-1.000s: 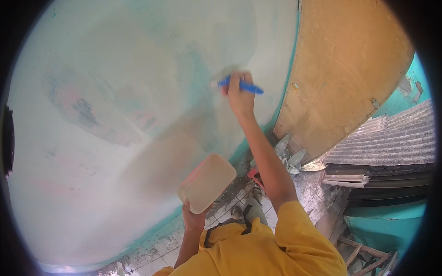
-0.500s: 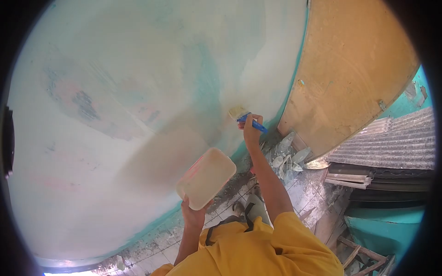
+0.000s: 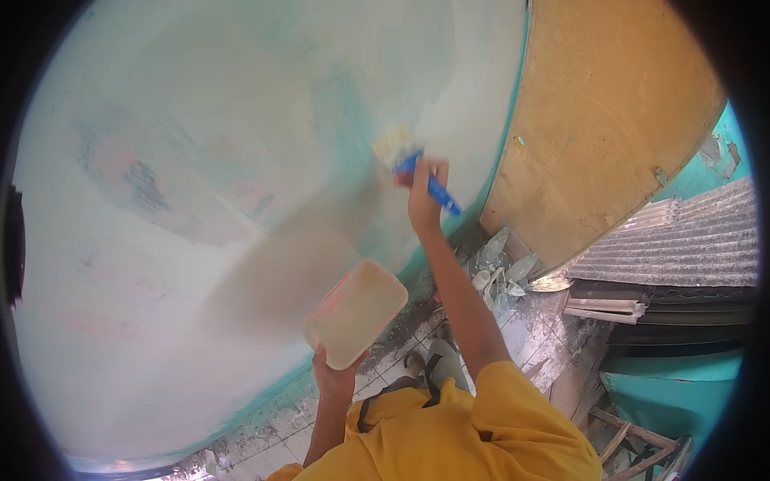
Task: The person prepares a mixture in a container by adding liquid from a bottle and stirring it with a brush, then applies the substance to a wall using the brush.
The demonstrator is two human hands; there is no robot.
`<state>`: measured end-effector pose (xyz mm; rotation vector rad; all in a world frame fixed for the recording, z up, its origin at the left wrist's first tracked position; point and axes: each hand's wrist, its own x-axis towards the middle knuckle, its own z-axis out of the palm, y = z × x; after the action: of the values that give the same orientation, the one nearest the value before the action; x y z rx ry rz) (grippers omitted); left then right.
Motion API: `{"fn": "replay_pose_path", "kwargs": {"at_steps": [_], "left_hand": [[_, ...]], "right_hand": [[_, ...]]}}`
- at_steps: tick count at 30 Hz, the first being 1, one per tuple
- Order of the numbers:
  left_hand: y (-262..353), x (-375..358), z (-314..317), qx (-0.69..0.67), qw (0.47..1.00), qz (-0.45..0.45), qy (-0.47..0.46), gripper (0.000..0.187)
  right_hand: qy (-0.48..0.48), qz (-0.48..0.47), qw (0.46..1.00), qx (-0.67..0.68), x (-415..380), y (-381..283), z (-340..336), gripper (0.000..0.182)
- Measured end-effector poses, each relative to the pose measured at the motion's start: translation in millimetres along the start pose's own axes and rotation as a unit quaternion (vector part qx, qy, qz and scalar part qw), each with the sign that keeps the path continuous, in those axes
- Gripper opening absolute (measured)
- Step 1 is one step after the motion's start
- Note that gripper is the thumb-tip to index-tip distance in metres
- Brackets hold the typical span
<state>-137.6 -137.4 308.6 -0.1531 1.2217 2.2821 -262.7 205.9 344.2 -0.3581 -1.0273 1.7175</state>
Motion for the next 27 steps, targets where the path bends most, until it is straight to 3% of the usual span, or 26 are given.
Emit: {"fn": "replay_pose_path", "kwargs": {"at_steps": [3,8,16,19,23,27], "left_hand": [[6.6,-3.4,-3.4,0.014,1.000,0.000,0.006,0.062],[13.7,-8.7,-4.9,0.023,1.000,0.000,0.021,0.061],[9.9,-11.7,-6.7,0.024,0.999,-0.006,0.031,0.062],[7.5,-12.9,-10.4,0.016,1.000,-0.008,0.016,0.062],[4.7,-10.3,-21.0,0.010,1.000,-0.009,0.014,0.065],[11.4,-15.8,-13.9,0.025,0.999,-0.012,0.038,0.067]], "right_hand": [[0.034,0.043,0.995,-0.084,-39.8,65.2,-47.4,0.020],[0.026,0.073,0.987,-0.144,-34.9,58.7,-47.1,0.020],[-0.040,-0.003,0.999,-0.027,6.9,-88.5,56.6,0.021],[-0.027,-0.014,0.999,0.019,-6.8,-40.1,23.0,0.022],[0.043,0.069,0.996,-0.042,-51.0,68.4,-38.2,0.023],[0.045,0.090,0.985,-0.137,-60.5,96.4,-73.9,0.022]]}}
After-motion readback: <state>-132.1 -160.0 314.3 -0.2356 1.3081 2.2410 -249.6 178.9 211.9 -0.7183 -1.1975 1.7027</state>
